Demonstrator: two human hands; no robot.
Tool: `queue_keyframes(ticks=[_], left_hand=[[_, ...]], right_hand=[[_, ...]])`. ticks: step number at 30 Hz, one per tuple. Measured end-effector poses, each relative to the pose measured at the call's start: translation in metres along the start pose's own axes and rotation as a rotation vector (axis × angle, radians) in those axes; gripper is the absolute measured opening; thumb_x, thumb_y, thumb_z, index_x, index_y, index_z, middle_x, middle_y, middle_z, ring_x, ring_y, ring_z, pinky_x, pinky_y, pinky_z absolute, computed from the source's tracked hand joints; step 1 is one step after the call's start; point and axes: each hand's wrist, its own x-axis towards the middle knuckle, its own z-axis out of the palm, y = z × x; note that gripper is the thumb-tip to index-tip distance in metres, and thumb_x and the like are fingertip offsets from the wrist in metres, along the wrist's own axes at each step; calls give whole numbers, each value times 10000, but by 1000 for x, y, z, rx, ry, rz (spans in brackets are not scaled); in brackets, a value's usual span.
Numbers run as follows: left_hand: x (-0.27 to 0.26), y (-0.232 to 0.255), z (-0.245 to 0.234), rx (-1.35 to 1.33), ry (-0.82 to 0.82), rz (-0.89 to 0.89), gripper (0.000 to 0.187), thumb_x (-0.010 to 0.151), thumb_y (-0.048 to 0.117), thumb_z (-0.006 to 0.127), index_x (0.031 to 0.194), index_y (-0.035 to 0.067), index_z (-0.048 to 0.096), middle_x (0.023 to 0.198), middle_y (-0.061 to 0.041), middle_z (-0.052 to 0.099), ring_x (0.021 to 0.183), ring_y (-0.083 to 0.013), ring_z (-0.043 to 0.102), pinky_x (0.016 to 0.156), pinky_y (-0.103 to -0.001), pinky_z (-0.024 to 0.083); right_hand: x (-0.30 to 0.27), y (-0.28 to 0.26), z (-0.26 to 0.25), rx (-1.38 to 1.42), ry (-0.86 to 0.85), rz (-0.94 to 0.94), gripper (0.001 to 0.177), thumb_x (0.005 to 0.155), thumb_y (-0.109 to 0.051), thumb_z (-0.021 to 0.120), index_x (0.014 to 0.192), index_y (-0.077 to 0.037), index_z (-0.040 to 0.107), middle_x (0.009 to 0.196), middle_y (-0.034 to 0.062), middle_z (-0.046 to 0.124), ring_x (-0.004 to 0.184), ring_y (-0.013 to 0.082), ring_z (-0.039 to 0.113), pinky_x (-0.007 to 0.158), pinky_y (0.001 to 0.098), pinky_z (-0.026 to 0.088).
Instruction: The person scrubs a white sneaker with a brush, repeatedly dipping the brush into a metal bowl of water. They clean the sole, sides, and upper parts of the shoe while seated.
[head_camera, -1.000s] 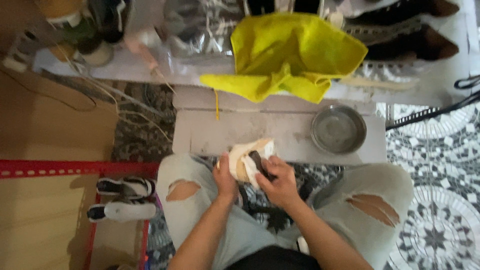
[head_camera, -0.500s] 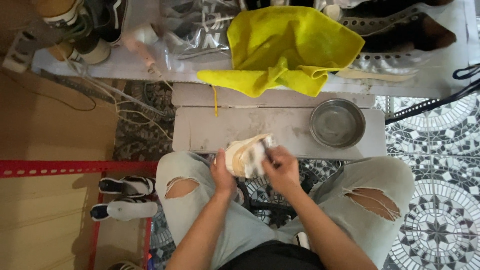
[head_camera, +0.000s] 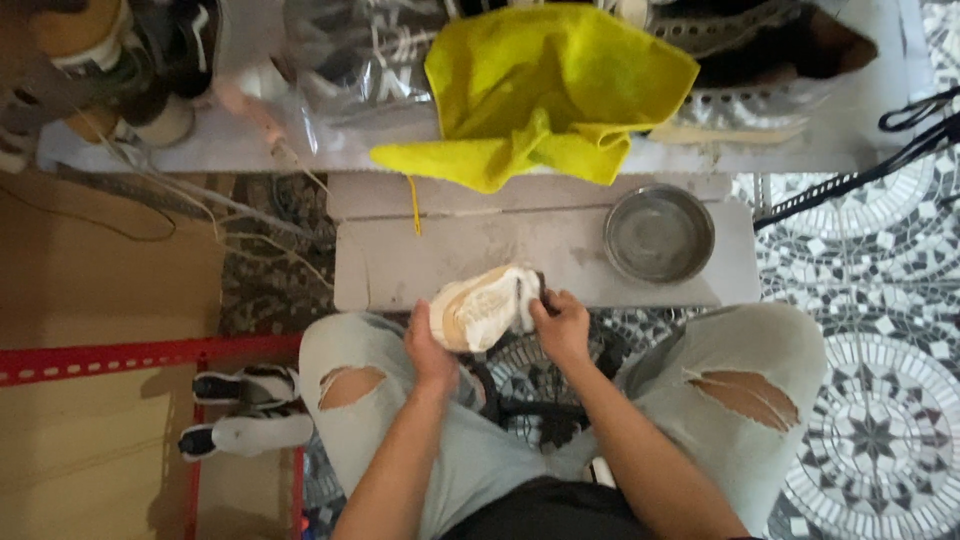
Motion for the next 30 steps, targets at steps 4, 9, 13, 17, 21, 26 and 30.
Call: queue_keyframes(ticks=[4, 9, 13, 17, 21, 26, 30], left_hand=[[-17, 30, 23, -43, 17, -47, 467, 1117, 473, 674, 1164, 23, 787, 1061, -188, 826, 938, -266, 824, 894, -531, 659], [5, 11, 9, -14, 38, -31, 384, 1117, 439, 706, 1098, 59, 761, 979, -127, 805, 853, -185, 800, 854, -447, 653], [11, 15, 8, 20, 14, -48, 419, 1128, 439, 680, 1140, 32, 780, 1044, -184, 819, 928, -253, 814, 917, -505, 641], [2, 9, -5, -20, 37, -70, 437, 1115, 457, 679, 1179, 38, 785, 1091, -187, 819, 975, -276, 816, 945, -534, 624], [-2, 20, 3, -15, 68, -51, 420, 1116, 441, 688, 1108, 32, 784, 996, -162, 802, 866, -237, 804, 867, -491, 640], [-5, 24, 10, -45, 60, -38, 406, 1089, 448, 704, 1104, 51, 787, 1013, -148, 823, 878, -228, 812, 872, -481, 642], [54, -47, -55, 149, -6, 39, 428, 1142, 427, 654, 1136, 20, 787, 1025, -208, 813, 932, -243, 805, 912, -506, 620]], right_hand=[[-16, -52, -10, 61, -100, -58, 247, 1036, -265, 816, 977, -25, 796, 864, 114, 693, 768, 193, 588, 681, 379, 512], [2, -3, -10, -42, -26, 183, 232, 1014, -215, 780, 840, -104, 675, 802, 43, 542, 741, 167, 474, 656, 362, 418], [-6, -34, -4, 82, -98, -44, 227, 1057, -235, 804, 884, -99, 750, 802, 46, 636, 778, 137, 543, 686, 344, 479], [-9, -18, -8, -52, -53, 227, 255, 1077, -226, 765, 948, -6, 766, 842, 103, 616, 788, 184, 518, 713, 367, 475], [-15, -51, 2, 67, -110, 69, 236, 1044, -218, 805, 861, -107, 707, 832, 23, 564, 789, 139, 483, 693, 341, 453], [6, -28, -7, 32, -37, 251, 203, 1080, -214, 750, 989, -33, 762, 886, 75, 611, 818, 177, 517, 738, 361, 475], [1, -54, -3, 35, -96, 60, 221, 1067, -204, 770, 929, -40, 718, 852, 68, 580, 826, 162, 491, 720, 371, 447]])
